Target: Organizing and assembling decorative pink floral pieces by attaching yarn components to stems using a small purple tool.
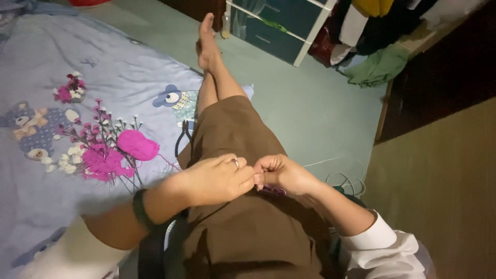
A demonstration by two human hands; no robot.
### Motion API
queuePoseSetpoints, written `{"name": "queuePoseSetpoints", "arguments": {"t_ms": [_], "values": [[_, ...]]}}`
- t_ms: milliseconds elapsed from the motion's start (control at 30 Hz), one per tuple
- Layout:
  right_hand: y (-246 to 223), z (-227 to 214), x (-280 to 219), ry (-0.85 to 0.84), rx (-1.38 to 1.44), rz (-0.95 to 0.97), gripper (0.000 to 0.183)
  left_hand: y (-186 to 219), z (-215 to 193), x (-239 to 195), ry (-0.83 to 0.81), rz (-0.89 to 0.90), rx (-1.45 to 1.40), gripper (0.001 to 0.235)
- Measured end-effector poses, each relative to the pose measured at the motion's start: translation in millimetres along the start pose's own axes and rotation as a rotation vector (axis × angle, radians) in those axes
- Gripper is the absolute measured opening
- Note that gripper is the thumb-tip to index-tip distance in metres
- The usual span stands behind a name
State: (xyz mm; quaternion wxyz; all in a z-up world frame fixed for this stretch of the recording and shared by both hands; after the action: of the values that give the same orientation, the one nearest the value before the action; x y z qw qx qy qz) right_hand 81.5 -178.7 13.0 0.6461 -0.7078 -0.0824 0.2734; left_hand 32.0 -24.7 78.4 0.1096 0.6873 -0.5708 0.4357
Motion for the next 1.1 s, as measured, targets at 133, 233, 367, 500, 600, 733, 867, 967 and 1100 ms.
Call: {"name": "queuePoseSetpoints", "arguments": {"t_ms": [133, 233, 367, 500, 600, 733, 867, 967, 1100], "values": [[-27, 4, 9, 0.011, 0.025, -0.073, 0.006, -21, -18, 16, 0.008, 0.013, 0.046, 0.018], [-39, 8, 7, 0.060, 0.090, -0.099, 0.009, -26, -27, 17, 0.016, 0.022, 0.098, 0.019], [-39, 13, 1, 0.107, 0.118, -0.115, 0.010, -24, -36, 16, 0.042, 0.015, 0.041, 0.019], [-40, 17, 3, 0.121, -0.033, -0.145, 0.007, -23, -38, 5, 0.017, 0.030, 0.055, 0.019], [-30, 2, 10, 0.181, -0.215, -0.197, 0.008, -34, -38, -12, -0.026, 0.007, 0.091, 0.017], [-31, -12, 39, 0.250, -0.336, -0.227, 0.010, -50, -33, -42, -0.154, -0.121, 0.032, 0.015], [24, -53, 86, 0.378, -0.415, -0.179, 0.016, -87, -14, -113, -0.171, -0.252, 0.140, 0.014], [51, -71, 111, 0.554, -0.295, -0.049, 0.034, -121, -4, -177, -0.009, -0.673, 0.075, 0.012], [72, -72, 152, 0.712, -0.348, 0.045, 0.058, -112, 22, -265, 0.527, -1.647, -0.117, 0.022]]}}
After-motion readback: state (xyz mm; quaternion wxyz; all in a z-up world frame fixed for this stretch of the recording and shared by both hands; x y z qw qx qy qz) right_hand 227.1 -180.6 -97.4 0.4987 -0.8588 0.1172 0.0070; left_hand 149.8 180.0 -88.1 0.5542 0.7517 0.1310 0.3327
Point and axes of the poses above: each hand's wrist, its own x-axis towards the middle knuckle, its own z-axis out of the palm, y = z × x, the point moved 6 cm from there along x, towards the middle knuckle, and after that the axes turned 10 degrees about y, right-handed, at the moved point
